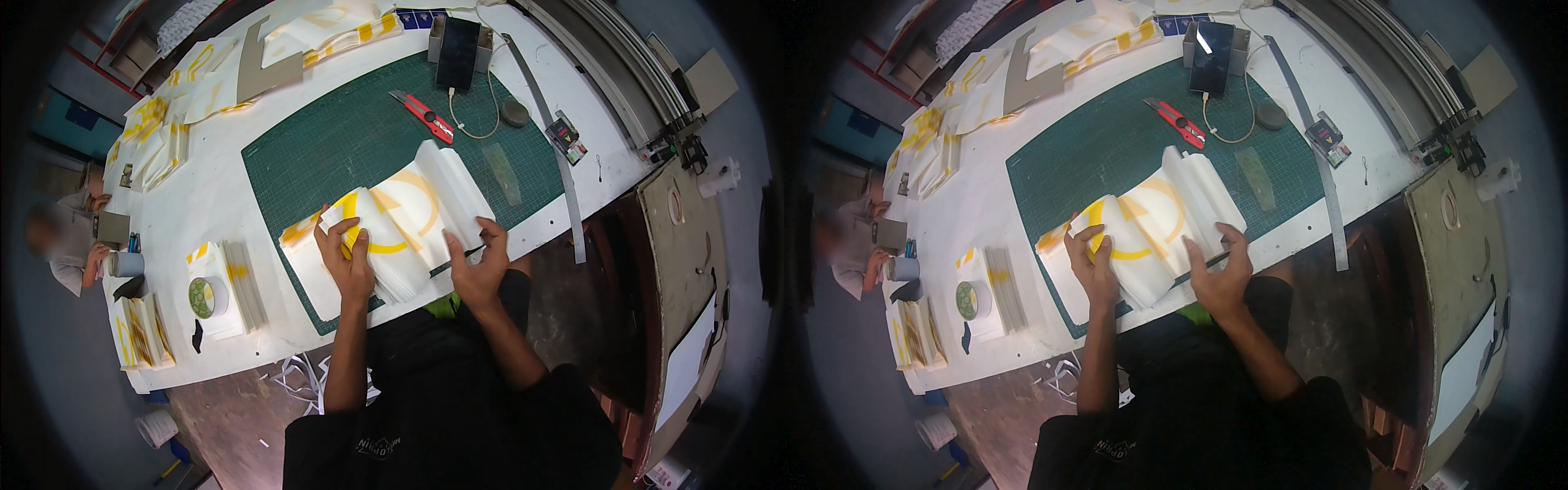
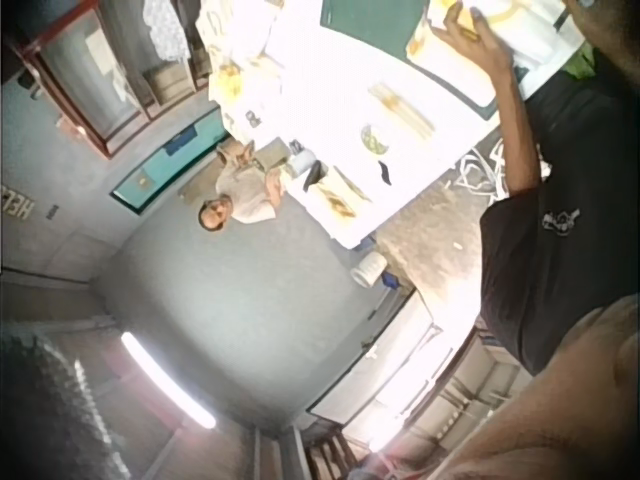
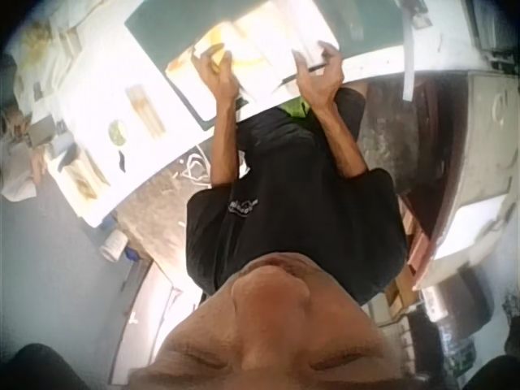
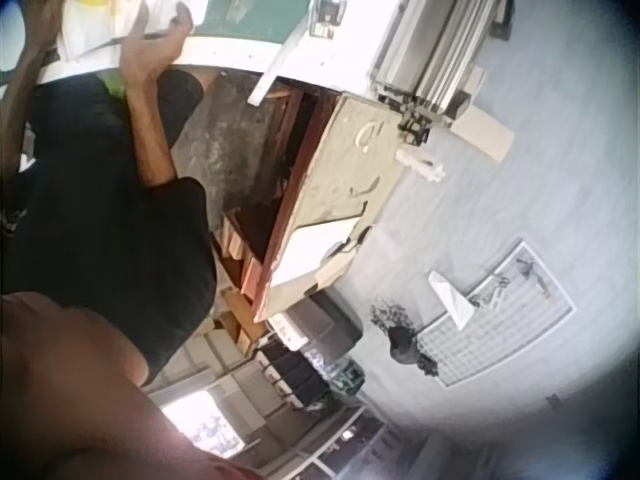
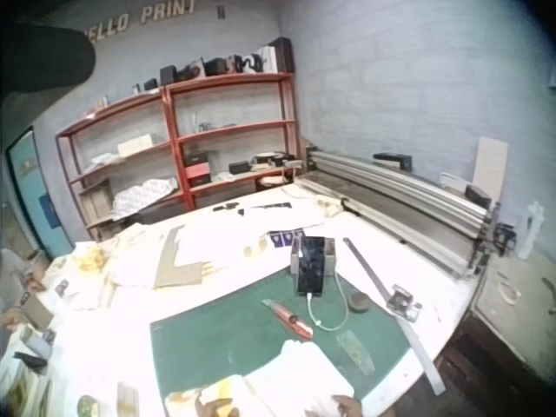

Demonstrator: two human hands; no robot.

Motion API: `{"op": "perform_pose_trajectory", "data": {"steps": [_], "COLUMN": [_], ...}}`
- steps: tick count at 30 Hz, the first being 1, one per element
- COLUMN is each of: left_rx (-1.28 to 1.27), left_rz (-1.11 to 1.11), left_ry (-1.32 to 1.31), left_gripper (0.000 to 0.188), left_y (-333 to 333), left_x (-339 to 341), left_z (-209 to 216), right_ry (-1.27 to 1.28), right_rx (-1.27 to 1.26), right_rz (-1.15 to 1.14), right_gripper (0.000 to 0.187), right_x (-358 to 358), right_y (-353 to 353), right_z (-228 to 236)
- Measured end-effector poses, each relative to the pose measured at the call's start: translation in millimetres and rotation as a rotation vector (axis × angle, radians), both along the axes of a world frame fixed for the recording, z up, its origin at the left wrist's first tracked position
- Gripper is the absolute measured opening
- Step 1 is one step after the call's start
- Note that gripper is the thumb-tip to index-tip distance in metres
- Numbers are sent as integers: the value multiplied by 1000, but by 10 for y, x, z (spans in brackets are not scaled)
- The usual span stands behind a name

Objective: The person repeatedly opens and closes a stack of white pages with yellow markings on a green cutting mat, then separates a few pages and places them aside. The hands manipulate the pages by hand without visible tools.

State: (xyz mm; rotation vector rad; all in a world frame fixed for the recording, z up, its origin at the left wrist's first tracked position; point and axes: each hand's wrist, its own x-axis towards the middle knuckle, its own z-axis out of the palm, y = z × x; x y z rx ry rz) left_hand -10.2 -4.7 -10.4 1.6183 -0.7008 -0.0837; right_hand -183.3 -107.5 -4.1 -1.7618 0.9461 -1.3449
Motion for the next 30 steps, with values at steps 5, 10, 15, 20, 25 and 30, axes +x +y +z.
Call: {"op": "perform_pose_trajectory", "data": {"steps": [5,10,15,20,25,30], "left_rx": [8,8,20,22,25,21], "left_rz": [13,10,9,10,7,5], "left_ry": [3,-16,-24,-19,-29,-13], "left_gripper": [24,24,24,24,24,24], "left_y": [10,15,14,11,21,13], "left_x": [-4,-1,-1,-7,5,-1], "left_z": [4,0,-5,11,-4,0], "right_ry": [19,167,308,408,542,436], "right_rx": [92,34,-252,-207,-474,-434], "right_rz": [-140,-175,-198,-178,-198,164], "right_gripper": [37,14,6,10,25,25], "right_x": [-39,-111,-132,-175,-131,-102], "right_y": [-173,-302,-359,-385,-321,-148], "right_z": [-27,-143,-173,-162,15,96]}}
